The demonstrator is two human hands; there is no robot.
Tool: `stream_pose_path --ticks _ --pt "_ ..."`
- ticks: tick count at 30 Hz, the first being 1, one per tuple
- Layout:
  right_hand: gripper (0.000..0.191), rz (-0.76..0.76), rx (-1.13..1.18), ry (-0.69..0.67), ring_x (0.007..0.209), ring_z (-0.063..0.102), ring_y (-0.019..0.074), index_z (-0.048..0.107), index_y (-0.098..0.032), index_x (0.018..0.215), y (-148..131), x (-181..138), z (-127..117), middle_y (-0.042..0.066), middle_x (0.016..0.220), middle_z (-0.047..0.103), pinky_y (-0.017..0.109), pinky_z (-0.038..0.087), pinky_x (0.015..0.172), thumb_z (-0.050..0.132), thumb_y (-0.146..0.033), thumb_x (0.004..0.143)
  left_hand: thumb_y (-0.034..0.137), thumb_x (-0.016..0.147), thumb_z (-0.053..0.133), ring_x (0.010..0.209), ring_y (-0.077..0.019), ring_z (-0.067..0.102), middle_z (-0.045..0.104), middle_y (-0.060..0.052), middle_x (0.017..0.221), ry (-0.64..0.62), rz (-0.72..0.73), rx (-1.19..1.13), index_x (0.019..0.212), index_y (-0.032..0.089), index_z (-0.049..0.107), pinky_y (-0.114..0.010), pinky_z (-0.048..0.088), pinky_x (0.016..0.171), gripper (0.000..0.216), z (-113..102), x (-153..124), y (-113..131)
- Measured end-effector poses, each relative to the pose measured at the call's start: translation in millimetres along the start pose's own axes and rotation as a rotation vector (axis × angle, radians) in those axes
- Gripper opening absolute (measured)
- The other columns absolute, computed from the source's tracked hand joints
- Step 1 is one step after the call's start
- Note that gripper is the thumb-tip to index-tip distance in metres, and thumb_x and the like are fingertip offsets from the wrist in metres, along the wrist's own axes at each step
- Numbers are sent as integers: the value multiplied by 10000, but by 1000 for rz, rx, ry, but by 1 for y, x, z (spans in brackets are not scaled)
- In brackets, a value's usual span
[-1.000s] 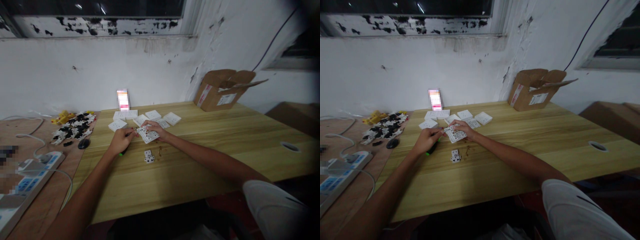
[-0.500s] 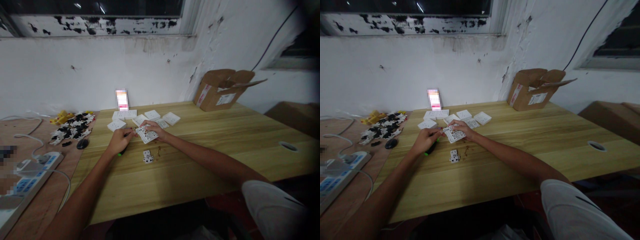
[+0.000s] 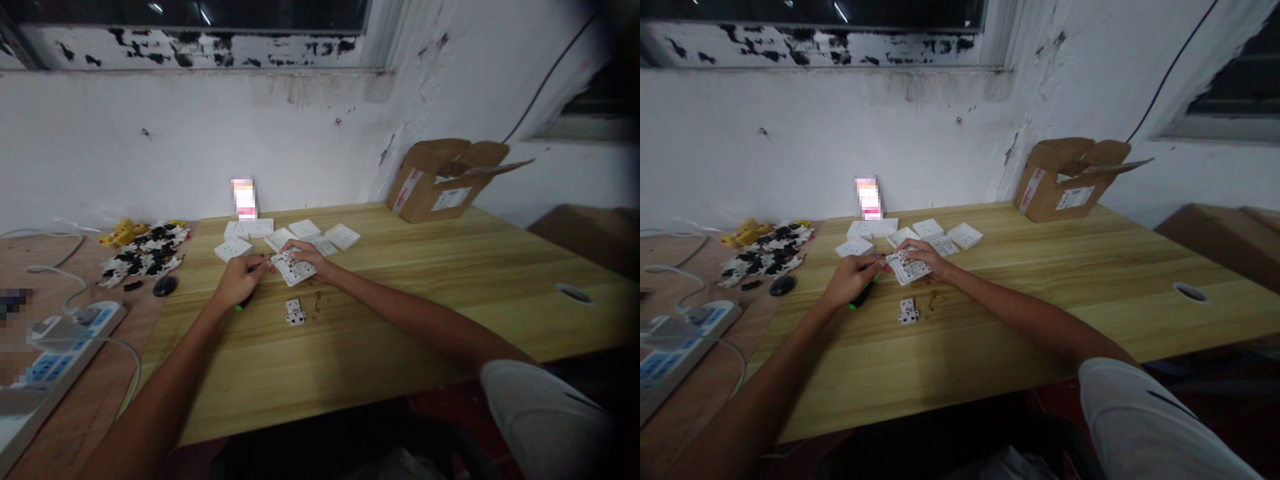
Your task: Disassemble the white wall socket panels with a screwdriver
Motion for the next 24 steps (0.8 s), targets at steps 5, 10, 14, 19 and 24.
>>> stream_pose_path --ticks 5,10,14,19,24 --pt "367 -15 -4 8 629 612 136 672 -168 1040 -2 0 0 15 813 713 214 443 547 783 -422 798 442 963 517 678 -181 581 713 -13 706 6 -27 8 916 152 828 -279 404 677 428 -1 0 -1" --pt "350 -13 -18 -2 633 610 139 669 -174 1049 -2 1 0 9 802 711 216 442 547 767 -418 817 438 971 507 679 -177 580 697 -8 703 0 -8 13 911 156 824 -282 397 686 428 -1 0 1" --pt "349 -21 -20 -7 628 616 136 669 -167 1041 -3 1 1 14 816 723 217 445 555 772 -411 814 433 971 517 712 -183 600 718 -14 744 -6 6 4 906 155 820 -285 404 711 416 0 0 2" --pt "361 -14 11 1 680 652 155 662 -169 1034 -3 1 3 31 856 741 232 478 595 777 -416 798 431 972 521 797 -199 640 776 -33 904 -25 34 -15 910 159 818 -290 428 776 408 4 -1 4" --pt "363 -18 44 56 608 600 130 671 -165 1022 -5 0 -1 -8 764 687 211 440 541 785 -397 767 434 968 523 744 -196 619 753 -18 779 19 -17 8 936 167 831 -292 424 753 409 -4 0 -1"
Point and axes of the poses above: each hand's wrist, its own x-axis towards the middle knuckle, its own z-axis out of the palm, y = z × x, the point moved 8 cm from there along x, towards the middle knuckle
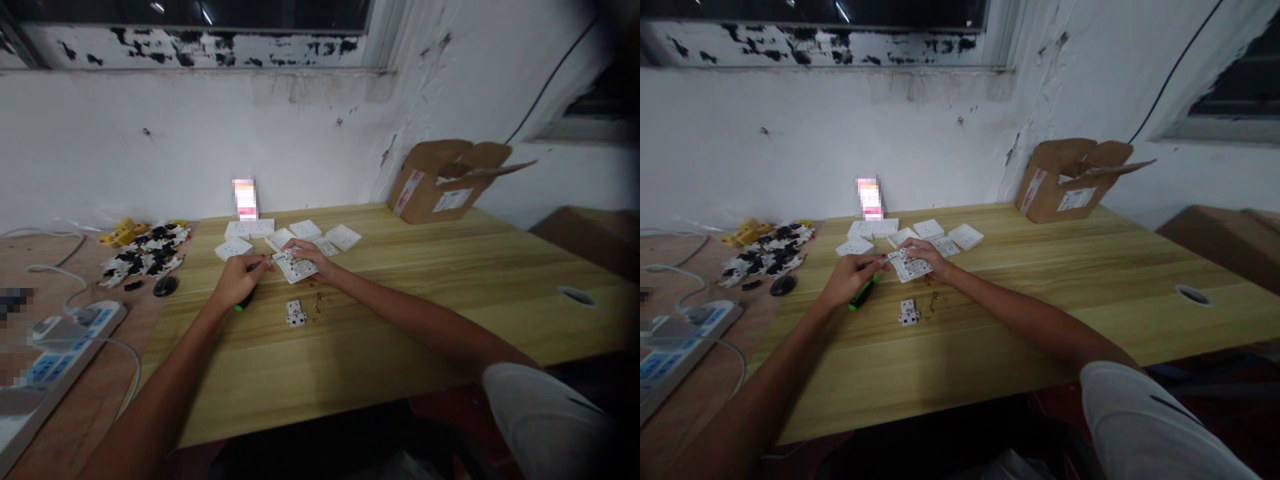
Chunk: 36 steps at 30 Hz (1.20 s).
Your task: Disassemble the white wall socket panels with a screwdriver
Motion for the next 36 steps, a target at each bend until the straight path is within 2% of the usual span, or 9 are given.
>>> stream_pose_path --ticks 4,19,22,26,30,34,36 --pt "381 9 0 -2 616 609 133 670 -161 1033 1 -1 0 0 776 694 208 437 536 786 -407 766 423 967 517 679 -176 582 702 0 687 20 -18 20 904 167 828 -286 392 690 408 -3 0 -1" --pt "353 -3 -31 -51 621 618 127 675 -164 1060 4 1 0 8 810 710 204 449 541 767 -398 812 435 955 529 704 -178 588 726 -16 753 -2 2 3 940 166 831 -294 391 703 405 2 1 -1" --pt "348 -7 -38 -52 636 624 132 677 -161 1049 3 1 0 13 816 714 206 454 547 768 -400 813 450 951 533 647 -161 547 669 -7 672 -17 -17 -37 918 158 825 -286 376 659 414 4 0 -3" --pt "347 -8 -26 -59 612 609 125 673 -168 1044 4 1 1 -1 786 700 202 445 534 776 -401 808 474 949 539 506 -128 427 501 35 500 -79 -106 -186 903 140 807 -276 337 574 430 9 -1 -8" --pt "348 -4 -28 -74 600 602 122 669 -172 1039 5 2 2 -6 776 696 202 440 532 776 -408 808 457 955 530 480 -122 414 498 38 483 -131 -137 -276 909 126 797 -274 344 565 427 12 -3 -9" --pt "361 -5 -39 -74 614 610 120 670 -166 1043 4 2 3 -3 801 703 200 441 541 784 -409 801 466 952 536 496 -125 420 502 38 501 -103 -105 -194 911 136 799 -269 341 567 424 9 -2 -7" --pt "365 -13 -44 -75 614 609 115 674 -159 1041 2 1 4 -2 806 705 196 436 539 786 -407 799 460 949 536 537 -135 456 556 24 551 -79 -64 -103 906 143 805 -271 354 594 418 5 -1 -3"
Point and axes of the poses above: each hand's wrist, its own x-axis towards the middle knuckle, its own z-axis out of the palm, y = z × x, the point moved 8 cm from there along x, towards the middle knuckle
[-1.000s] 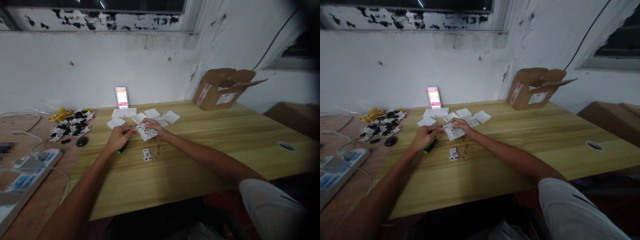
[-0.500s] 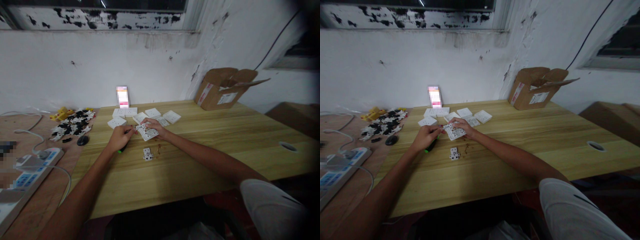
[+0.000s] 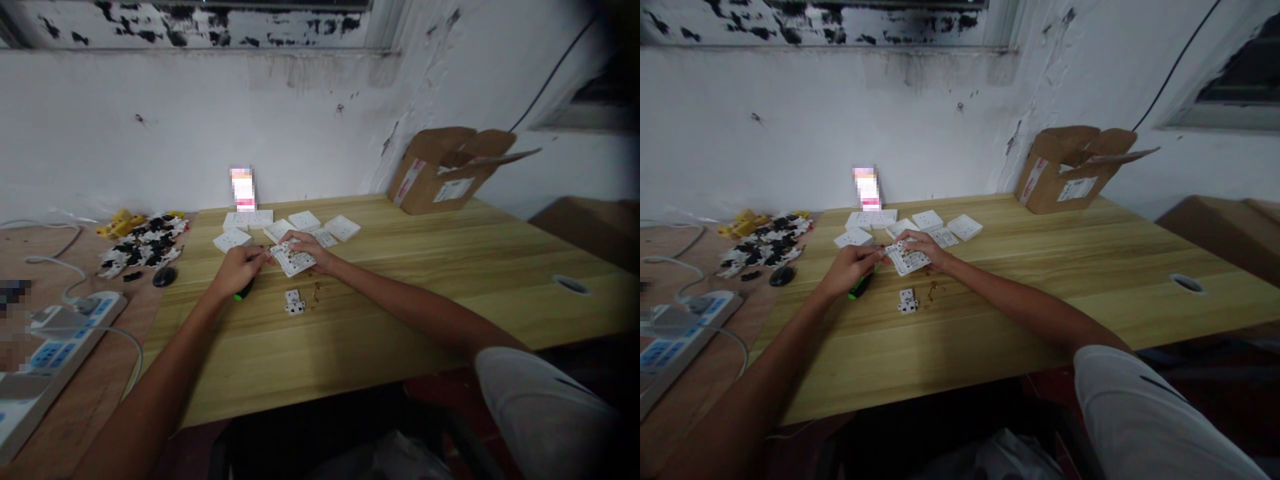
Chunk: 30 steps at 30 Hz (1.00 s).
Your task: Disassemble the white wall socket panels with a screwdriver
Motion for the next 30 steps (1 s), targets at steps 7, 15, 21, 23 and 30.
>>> stream_pose_path --ticks 7,15,21,23,30 --pt "354 -11 -20 -7 606 602 107 673 -159 1044 0 0 0 -8 799 700 190 423 531 785 -401 811 421 956 517 753 -189 606 761 -28 871 25 75 137 911 160 817 -291 423 744 401 -4 1 5" --pt "354 3 -35 -23 610 600 115 671 -170 1046 0 -1 2 -5 793 700 200 426 533 777 -421 820 468 956 520 671 -169 544 660 -8 679 19 64 73 916 145 810 -271 388 643 436 -1 0 0" --pt "357 16 -15 -7 637 630 130 665 -174 1033 1 -1 1 11 839 727 209 463 552 789 -416 802 447 971 510 750 -192 605 736 -28 778 42 71 84 900 148 805 -278 426 711 425 0 1 3" --pt "354 16 -13 3 639 631 128 666 -172 1030 1 -1 0 12 847 730 209 469 554 789 -413 801 438 972 508 778 -200 623 758 -31 832 45 85 113 907 157 810 -284 433 741 417 -1 1 5" --pt "362 18 -21 1 643 623 128 675 -169 1027 -1 -3 4 15 837 726 202 455 552 792 -421 794 430 956 517 708 -184 585 722 -16 749 12 78 120 898 153 811 -279 406 693 408 -4 1 5"
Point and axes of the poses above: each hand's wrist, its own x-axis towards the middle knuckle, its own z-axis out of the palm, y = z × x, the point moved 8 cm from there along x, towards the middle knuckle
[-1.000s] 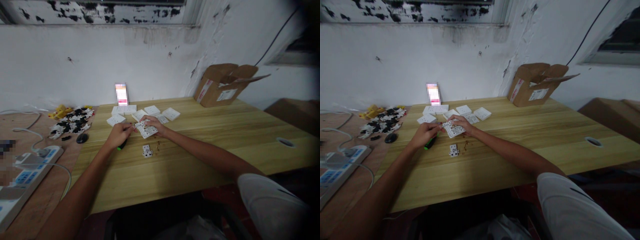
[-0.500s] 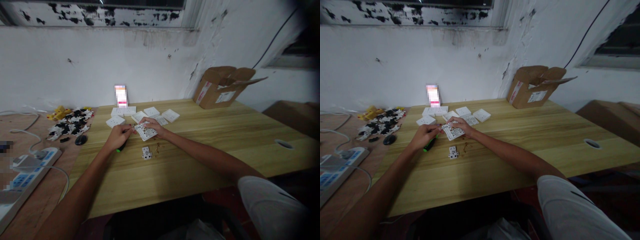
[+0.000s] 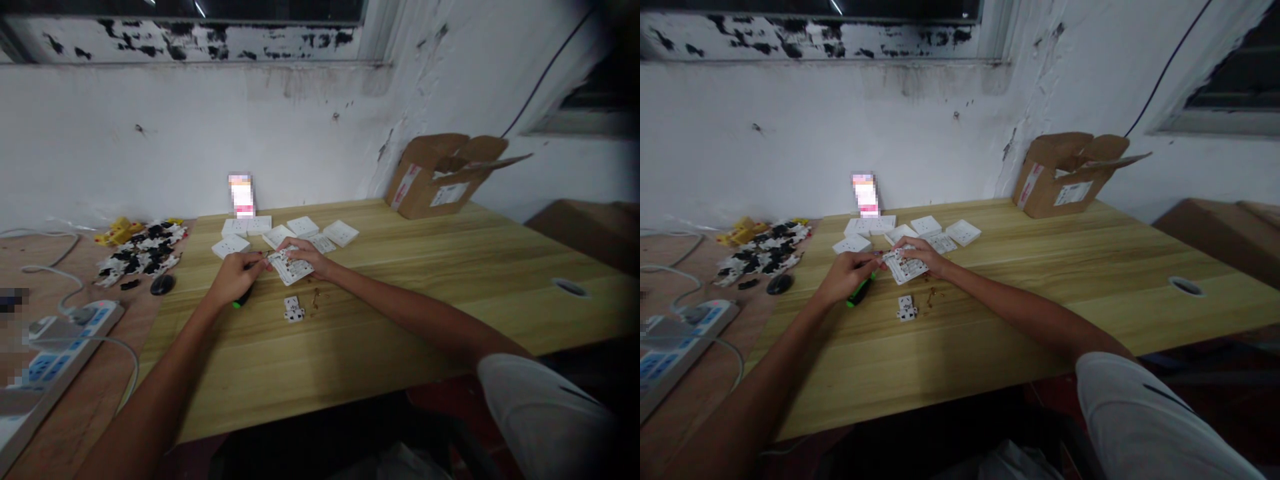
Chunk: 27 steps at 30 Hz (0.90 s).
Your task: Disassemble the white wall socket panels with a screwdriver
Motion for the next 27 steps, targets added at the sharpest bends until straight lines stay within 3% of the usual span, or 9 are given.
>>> stream_pose_path --ticks 9,27 --pt "339 -18 -14 12 644 605 133 684 -180 1029 1 1 -4 11 829 713 212 447 546 782 -414 804 430 950 518 647 -172 540 664 -6 665 4 -13 12 875 161 809 -278 385 654 404 0 -1 1" --pt "357 -10 0 5 639 619 132 677 -177 1035 4 1 -4 14 835 721 212 457 544 787 -421 798 461 957 501 687 -183 562 707 -13 720 11 -6 10 900 152 812 -283 394 677 442 1 0 0"
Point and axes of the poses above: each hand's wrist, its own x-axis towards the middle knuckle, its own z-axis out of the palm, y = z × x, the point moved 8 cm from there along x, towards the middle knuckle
